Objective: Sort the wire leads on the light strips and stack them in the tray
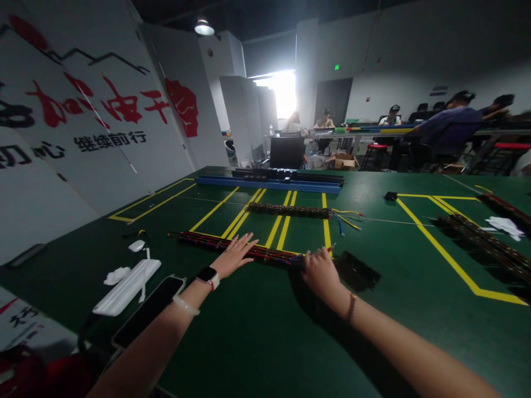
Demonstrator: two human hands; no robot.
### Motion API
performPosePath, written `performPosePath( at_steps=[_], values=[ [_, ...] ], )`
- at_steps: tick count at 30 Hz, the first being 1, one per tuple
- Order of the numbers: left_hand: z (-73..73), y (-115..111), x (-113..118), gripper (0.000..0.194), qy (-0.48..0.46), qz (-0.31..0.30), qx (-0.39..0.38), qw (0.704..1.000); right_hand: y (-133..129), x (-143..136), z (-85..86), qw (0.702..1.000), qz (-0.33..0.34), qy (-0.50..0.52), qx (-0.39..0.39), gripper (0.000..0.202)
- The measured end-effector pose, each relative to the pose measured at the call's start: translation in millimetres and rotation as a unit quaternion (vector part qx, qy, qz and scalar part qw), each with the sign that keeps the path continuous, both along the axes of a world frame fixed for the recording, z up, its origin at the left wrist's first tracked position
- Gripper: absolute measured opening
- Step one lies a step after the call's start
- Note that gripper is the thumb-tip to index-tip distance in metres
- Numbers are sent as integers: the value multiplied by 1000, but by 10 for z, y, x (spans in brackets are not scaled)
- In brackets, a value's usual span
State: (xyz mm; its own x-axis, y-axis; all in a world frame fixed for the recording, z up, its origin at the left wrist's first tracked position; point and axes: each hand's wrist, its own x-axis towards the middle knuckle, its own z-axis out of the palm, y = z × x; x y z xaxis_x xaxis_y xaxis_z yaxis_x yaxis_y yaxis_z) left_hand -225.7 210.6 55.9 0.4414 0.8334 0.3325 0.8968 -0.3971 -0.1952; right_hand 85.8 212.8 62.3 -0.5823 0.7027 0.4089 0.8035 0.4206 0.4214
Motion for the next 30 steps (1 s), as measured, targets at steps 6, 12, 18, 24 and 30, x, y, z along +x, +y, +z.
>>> performPosePath(
  at_steps=[6,12,18,24,30],
  values=[
    [-48,223,26,67,16,-47,52,997,49,460,121,998,-21,29,-55,29],
    [19,453,279,67,59,-98,101,988,250,840,179,996,-20,25,-87,24],
    [157,841,687,63,83,-101,141,981,627,1263,346,999,-29,28,-28,17],
    [252,1292,1193,68,22,-38,160,986,1048,1588,487,995,-92,42,17,16],
    [266,1634,1437,73,-50,34,105,993,1330,1696,526,991,-125,51,21,17]
  ],
)
